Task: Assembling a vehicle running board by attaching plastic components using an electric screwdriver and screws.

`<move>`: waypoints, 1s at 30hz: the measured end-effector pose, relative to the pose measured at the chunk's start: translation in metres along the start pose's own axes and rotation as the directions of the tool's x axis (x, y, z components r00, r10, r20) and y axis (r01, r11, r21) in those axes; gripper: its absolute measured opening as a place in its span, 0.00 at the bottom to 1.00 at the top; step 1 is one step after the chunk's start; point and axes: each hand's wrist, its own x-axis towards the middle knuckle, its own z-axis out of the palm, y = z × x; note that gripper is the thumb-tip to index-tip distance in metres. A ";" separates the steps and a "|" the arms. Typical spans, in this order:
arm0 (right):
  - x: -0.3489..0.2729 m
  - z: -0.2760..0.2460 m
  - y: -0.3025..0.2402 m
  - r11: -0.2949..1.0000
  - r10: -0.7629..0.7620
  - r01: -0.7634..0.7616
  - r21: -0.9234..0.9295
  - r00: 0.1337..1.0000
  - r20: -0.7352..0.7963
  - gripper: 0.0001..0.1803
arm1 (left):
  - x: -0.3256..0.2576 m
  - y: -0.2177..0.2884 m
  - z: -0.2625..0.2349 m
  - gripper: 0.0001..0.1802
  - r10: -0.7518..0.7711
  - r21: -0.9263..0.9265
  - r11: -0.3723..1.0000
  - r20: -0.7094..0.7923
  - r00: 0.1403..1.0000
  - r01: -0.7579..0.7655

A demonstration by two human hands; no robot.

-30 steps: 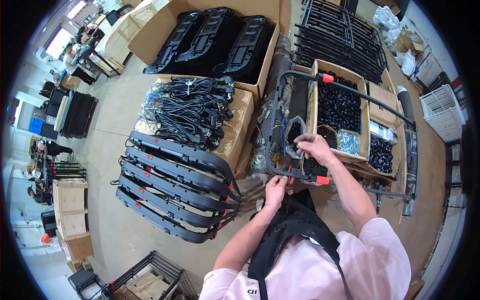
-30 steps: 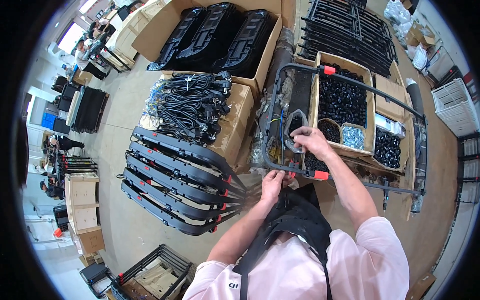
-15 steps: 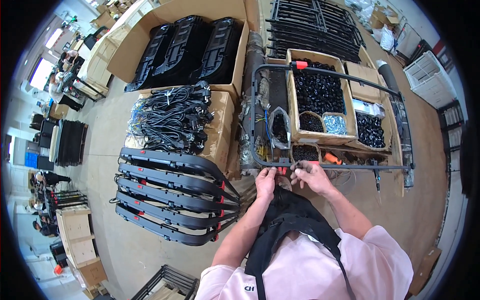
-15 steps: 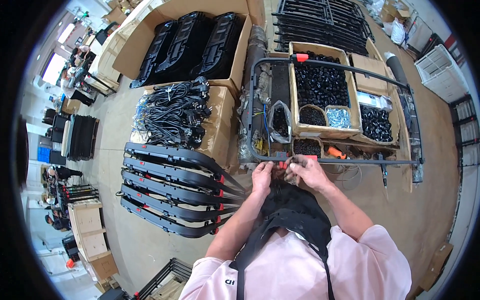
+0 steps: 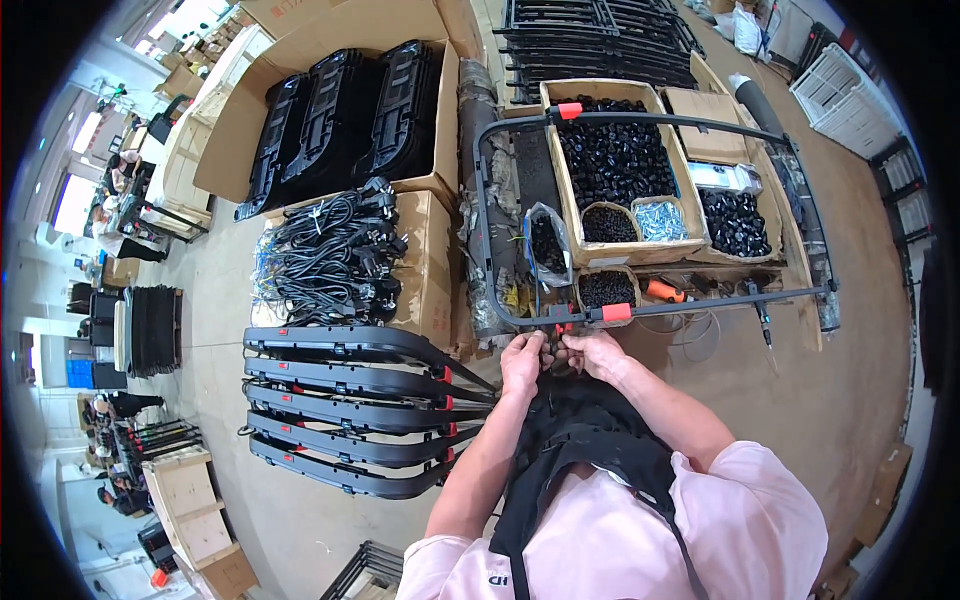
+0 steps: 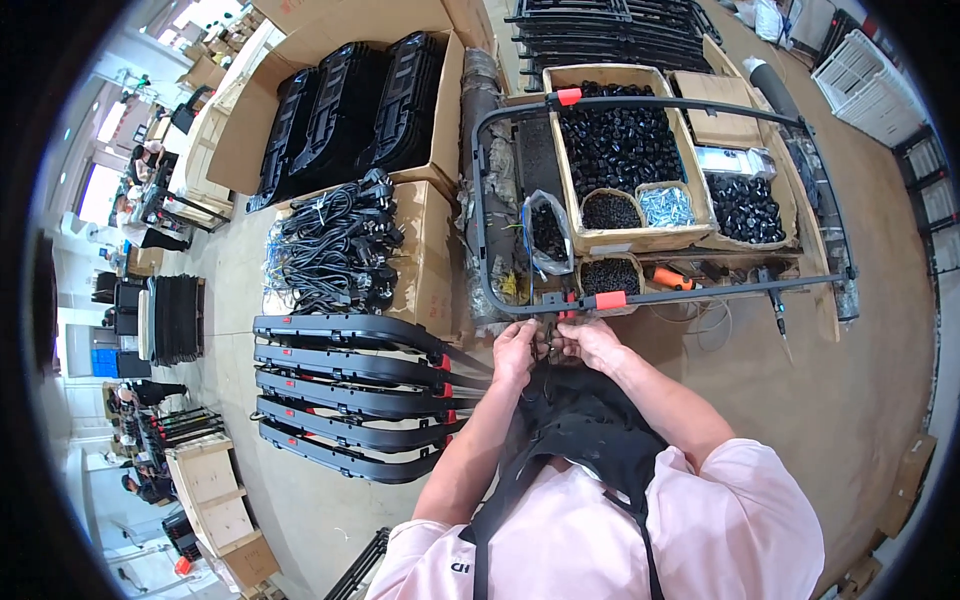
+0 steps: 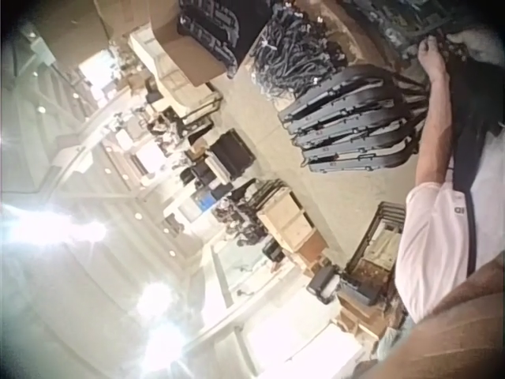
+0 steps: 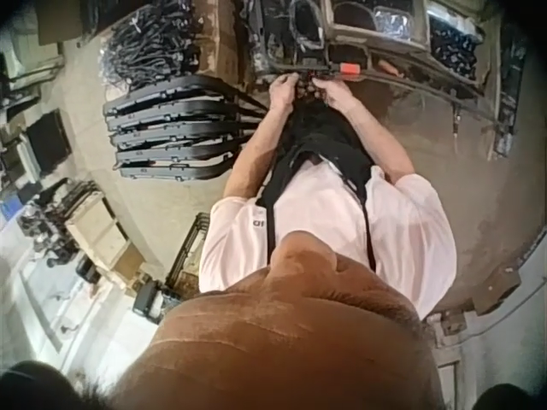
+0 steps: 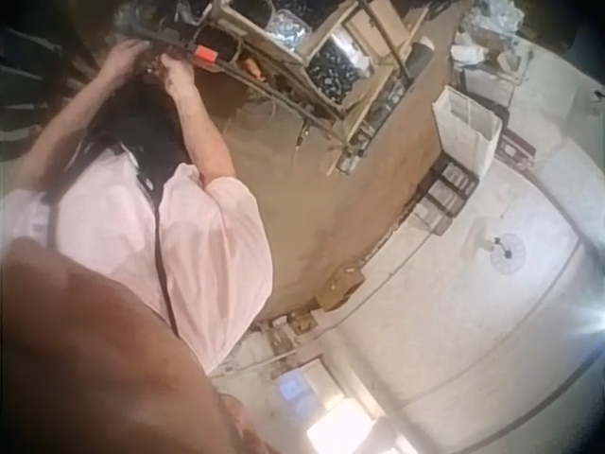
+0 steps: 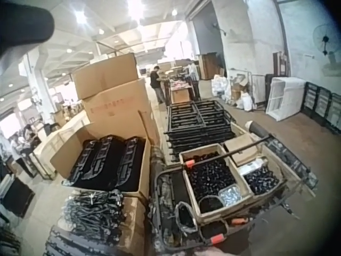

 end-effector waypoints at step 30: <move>-0.034 0.097 -0.072 -0.401 -0.263 0.559 -0.726 0.689 0.675 0.15 | -0.020 -0.022 -0.025 0.13 0.406 0.356 0.834 0.123 0.906 -0.422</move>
